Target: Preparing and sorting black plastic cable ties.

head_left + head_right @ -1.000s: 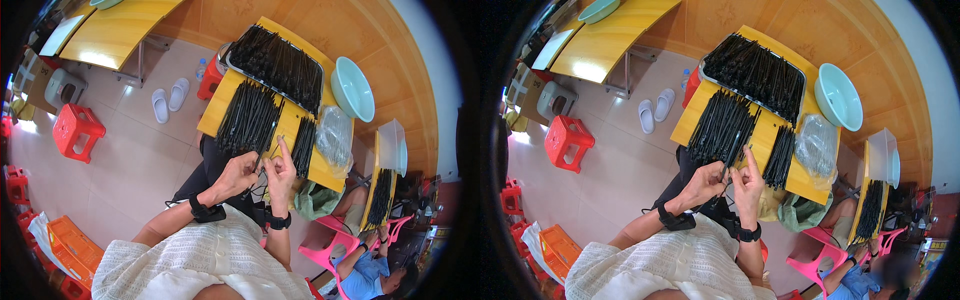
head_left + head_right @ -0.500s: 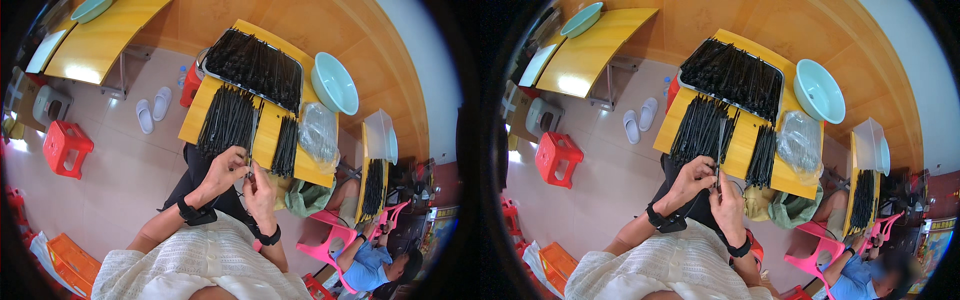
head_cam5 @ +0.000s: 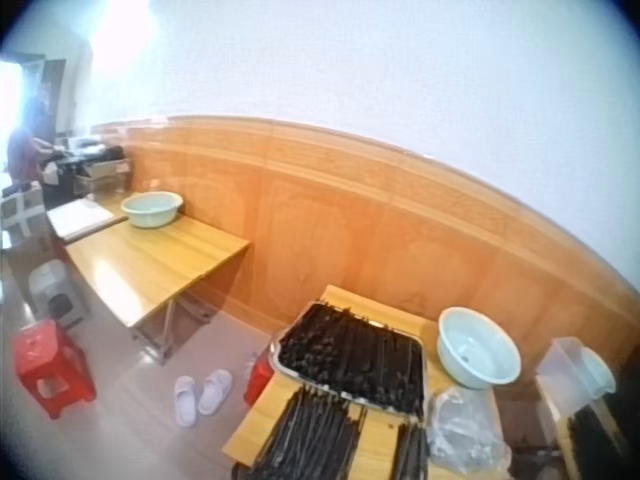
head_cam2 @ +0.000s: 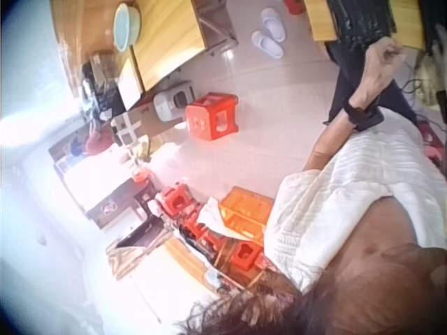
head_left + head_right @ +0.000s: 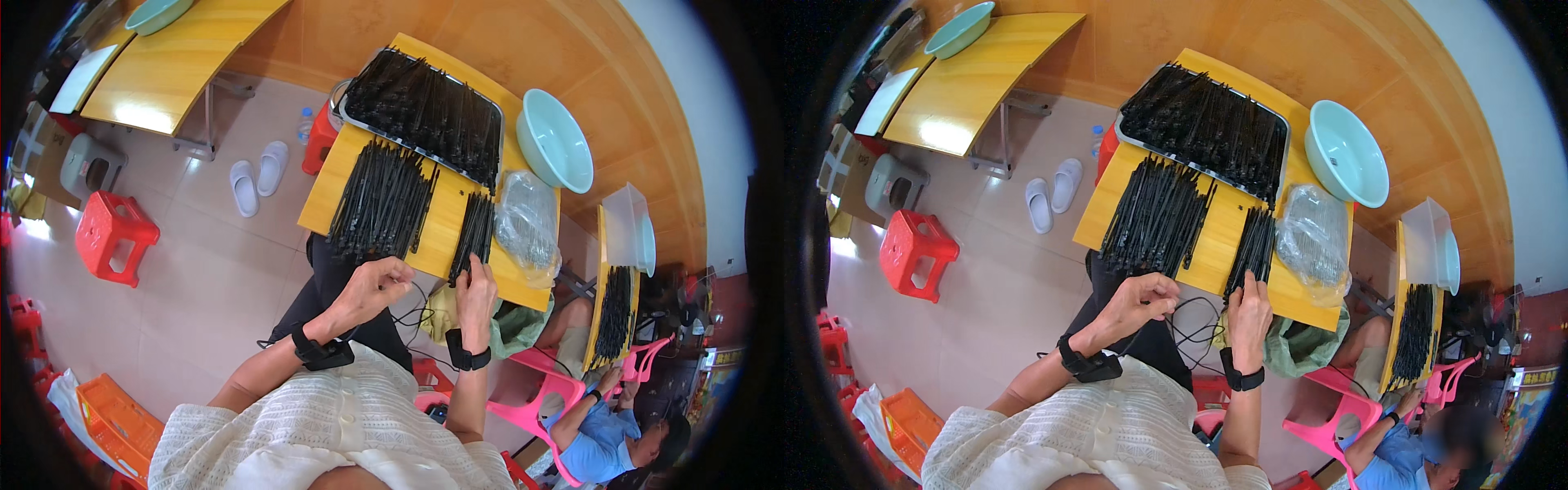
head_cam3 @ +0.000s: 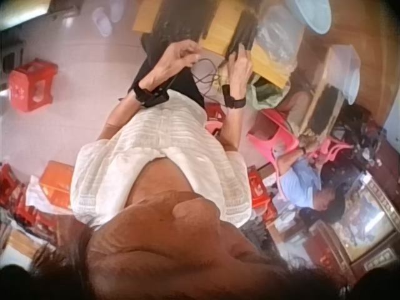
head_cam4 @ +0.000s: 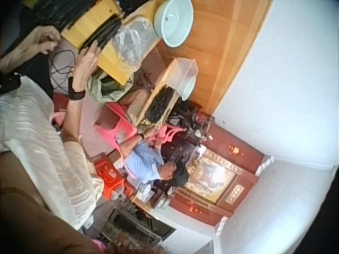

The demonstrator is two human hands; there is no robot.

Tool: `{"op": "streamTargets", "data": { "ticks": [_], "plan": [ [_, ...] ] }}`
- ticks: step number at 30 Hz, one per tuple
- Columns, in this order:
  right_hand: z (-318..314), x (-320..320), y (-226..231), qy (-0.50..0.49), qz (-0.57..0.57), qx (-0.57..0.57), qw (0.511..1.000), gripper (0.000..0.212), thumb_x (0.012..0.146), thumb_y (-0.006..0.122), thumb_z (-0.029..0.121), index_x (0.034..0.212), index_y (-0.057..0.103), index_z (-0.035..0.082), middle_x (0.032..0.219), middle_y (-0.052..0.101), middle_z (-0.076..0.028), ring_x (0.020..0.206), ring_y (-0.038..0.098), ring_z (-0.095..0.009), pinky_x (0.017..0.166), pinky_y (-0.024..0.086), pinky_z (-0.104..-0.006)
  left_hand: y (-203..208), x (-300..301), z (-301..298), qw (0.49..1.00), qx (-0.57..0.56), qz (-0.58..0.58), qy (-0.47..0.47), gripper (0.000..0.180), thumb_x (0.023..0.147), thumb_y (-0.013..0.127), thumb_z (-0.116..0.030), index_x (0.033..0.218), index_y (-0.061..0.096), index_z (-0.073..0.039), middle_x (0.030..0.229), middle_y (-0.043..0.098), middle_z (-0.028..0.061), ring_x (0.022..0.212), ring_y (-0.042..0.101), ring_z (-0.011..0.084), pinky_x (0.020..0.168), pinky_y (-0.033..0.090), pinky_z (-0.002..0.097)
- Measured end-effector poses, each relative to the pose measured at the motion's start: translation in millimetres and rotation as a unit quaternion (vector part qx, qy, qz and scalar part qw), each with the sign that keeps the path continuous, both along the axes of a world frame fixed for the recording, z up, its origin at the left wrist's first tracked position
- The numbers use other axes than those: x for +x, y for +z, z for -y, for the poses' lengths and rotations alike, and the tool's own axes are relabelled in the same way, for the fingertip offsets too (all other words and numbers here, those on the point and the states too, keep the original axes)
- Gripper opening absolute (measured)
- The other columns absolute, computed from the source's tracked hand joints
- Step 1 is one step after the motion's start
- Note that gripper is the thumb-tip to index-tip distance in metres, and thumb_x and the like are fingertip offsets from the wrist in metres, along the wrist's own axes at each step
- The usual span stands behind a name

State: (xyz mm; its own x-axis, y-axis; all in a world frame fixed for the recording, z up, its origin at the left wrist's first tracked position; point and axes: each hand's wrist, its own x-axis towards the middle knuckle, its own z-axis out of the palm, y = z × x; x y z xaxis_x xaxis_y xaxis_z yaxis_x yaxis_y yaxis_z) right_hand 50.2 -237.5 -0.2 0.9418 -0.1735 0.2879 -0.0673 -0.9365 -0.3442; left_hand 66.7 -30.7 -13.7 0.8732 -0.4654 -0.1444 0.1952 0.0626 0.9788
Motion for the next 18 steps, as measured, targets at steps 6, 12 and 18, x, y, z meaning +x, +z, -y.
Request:
{"op": "streamTargets", "data": {
  "ticks": [6, 12, 18],
  "plan": [
    [-19.5, -0.2, 8.8, -0.004, 0.005, -0.014, 1.000, 0.025, 0.076, 0.061, 0.006, 0.101, 0.059, -0.001, 0.081, 0.054, -0.018, 0.066, 0.056, -0.036, 0.059, 0.045, -0.0427, -2.3, -1.9, -4.8, 0.999, 0.000, -0.042, -0.006, 0.016, 0.085, 0.056, -0.008, 0.098, 0.057, 0.002, 0.085, 0.060, 0.0040, 0.077, 0.059, 0.0095, 0.067, 0.050, 0.0243],
    [-57.2, 25.0, -5.6, 0.033, -0.001, 0.091, 0.995, 0.040, 0.077, 0.062, 0.010, 0.115, 0.051, 0.002, 0.084, 0.055, -0.017, 0.069, 0.058, -0.033, 0.060, 0.047, -0.0409, -2.9, -2.7, -7.6, 0.999, -0.006, -0.050, -0.012, 0.016, 0.086, 0.056, -0.008, 0.099, 0.057, 0.001, 0.086, 0.060, 0.0037, 0.078, 0.059, 0.0094, 0.068, 0.050, 0.0248],
    [-59.2, 45.3, -31.6, -0.008, -0.025, 0.130, 0.991, 0.044, 0.072, 0.061, 0.007, 0.115, 0.051, -0.001, 0.073, 0.056, -0.017, 0.063, 0.058, -0.033, 0.059, 0.046, -0.0401, -1.9, -3.0, -12.3, 0.998, -0.018, -0.054, 0.004, 0.016, 0.086, 0.055, -0.008, 0.099, 0.057, 0.001, 0.085, 0.060, 0.0034, 0.077, 0.059, 0.0094, 0.067, 0.050, 0.0249]
  ]
}}
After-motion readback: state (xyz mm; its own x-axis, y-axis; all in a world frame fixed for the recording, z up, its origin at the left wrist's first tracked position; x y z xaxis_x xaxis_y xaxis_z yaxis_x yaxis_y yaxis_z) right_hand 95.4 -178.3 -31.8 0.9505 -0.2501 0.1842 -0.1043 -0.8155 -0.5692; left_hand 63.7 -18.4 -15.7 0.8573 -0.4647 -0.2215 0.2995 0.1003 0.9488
